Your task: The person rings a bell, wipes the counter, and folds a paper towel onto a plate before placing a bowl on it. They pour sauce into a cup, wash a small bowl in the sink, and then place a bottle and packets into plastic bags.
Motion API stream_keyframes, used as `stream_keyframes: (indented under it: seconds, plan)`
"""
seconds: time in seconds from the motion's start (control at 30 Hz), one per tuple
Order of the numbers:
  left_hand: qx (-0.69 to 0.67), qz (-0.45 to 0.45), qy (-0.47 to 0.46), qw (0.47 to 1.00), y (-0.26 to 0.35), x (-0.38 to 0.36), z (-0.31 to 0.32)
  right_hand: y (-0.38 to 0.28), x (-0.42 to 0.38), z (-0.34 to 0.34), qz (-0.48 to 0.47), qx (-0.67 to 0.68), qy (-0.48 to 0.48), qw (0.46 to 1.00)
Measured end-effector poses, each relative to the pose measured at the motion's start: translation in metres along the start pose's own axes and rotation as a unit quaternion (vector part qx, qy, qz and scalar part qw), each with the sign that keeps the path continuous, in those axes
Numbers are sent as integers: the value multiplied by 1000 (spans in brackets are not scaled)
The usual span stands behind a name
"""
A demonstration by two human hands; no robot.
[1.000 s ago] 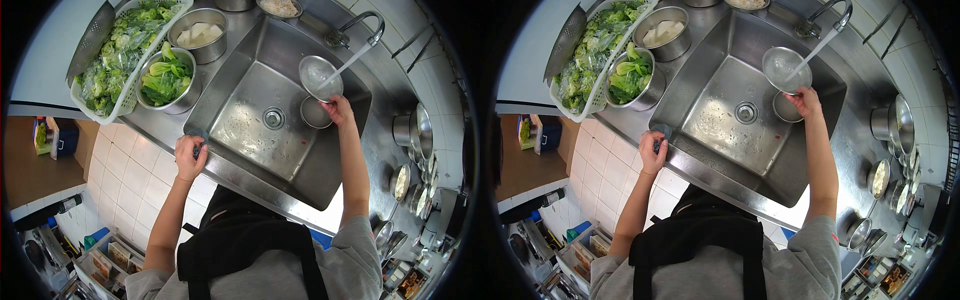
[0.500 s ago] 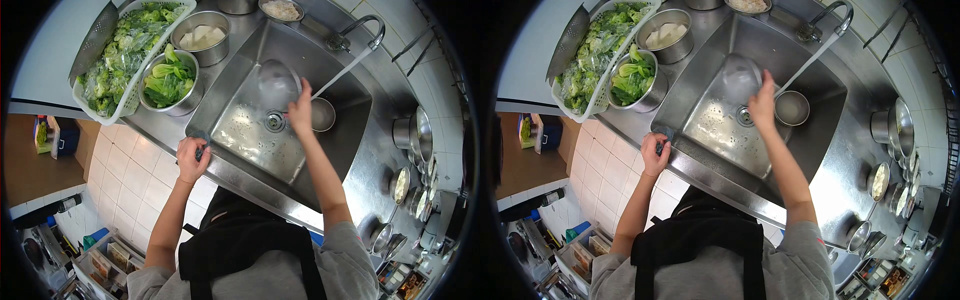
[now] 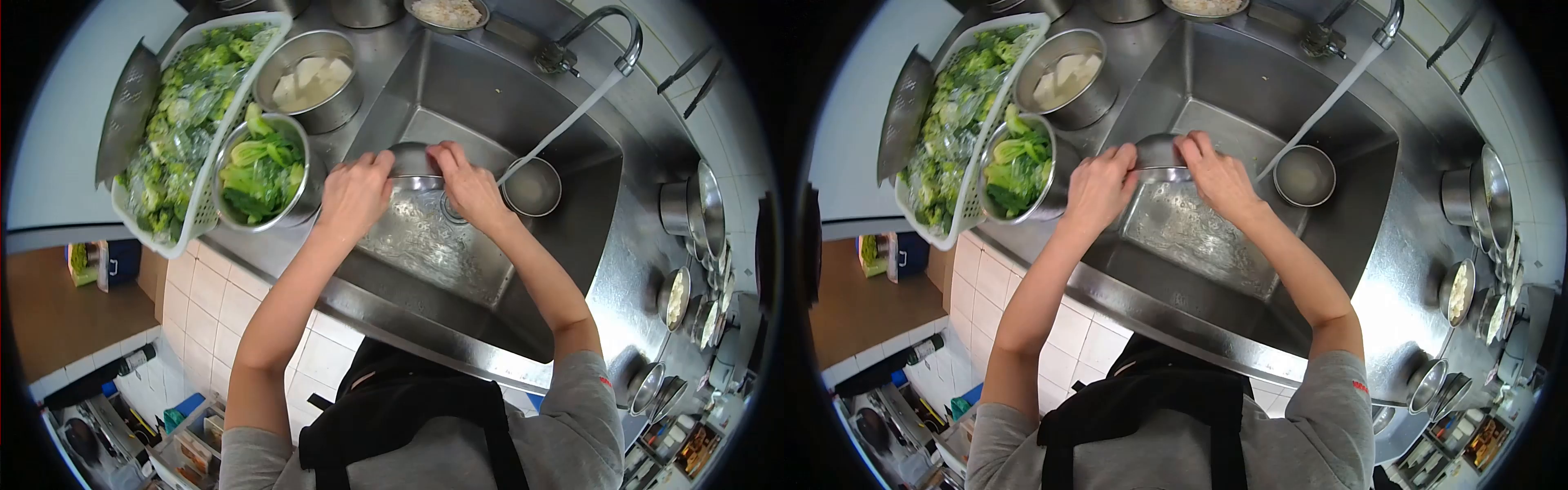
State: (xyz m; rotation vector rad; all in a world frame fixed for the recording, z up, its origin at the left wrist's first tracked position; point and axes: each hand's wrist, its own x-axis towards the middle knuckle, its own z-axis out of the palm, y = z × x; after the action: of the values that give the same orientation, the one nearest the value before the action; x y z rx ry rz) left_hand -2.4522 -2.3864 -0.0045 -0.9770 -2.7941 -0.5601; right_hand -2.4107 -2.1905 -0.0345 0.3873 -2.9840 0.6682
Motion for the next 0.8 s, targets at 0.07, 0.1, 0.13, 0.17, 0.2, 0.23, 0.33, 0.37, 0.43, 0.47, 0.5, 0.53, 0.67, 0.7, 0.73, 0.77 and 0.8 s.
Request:
stream_keyframes:
  seconds: [0.07,0.1,0.13,0.17,0.2,0.23,0.33,0.37,0.43,0.47,0.5,0.53,0.67,0.7,0.73,0.77,0.8]
  plan:
    - [2,-8,2,1000,-8,-2,7,18,-6,9,-15,202,-25,979]
    - [-1,-4,-4,1000,-10,-6,9,37,-12,26,-8,203,-24,979]
    - [7,-27,-31,999,-13,-11,9,66,-23,56,130,383,-50,913]
    - [17,-52,-59,997,-14,-16,9,100,-40,99,259,543,-73,796]
    - [18,-51,-62,997,-14,-22,9,151,-81,190,247,397,-107,878]
    - [-13,-56,-49,997,-13,-29,9,164,-110,232,171,375,-288,864]
    - [-69,-75,-14,995,-12,-45,4,130,-166,281,286,344,-571,688]
    - [-90,-83,8,992,-14,-49,4,122,-159,280,277,338,-605,666]
    - [-110,-104,34,988,-22,-58,7,190,-153,330,269,396,-549,685]
    - [-130,-117,53,983,-25,-62,8,214,-143,351,264,460,-484,696]
    - [-128,-118,48,984,-26,-65,9,203,-115,305,329,366,-316,811]
    - [-128,-107,66,984,-27,-67,11,193,-100,290,373,292,-100,875]
    - [-138,-95,95,981,-31,-76,29,82,-75,351,95,64,-139,984]
    - [-141,-99,92,981,-33,-78,33,54,-85,341,-57,65,-104,991]
    - [-140,-97,94,981,-34,-79,35,40,-91,330,-210,61,-66,974]
    - [-137,-95,84,982,-34,-80,35,51,-85,328,-211,59,-62,974]
    - [-133,-93,74,984,-36,-80,36,69,-79,324,-188,63,-112,974]
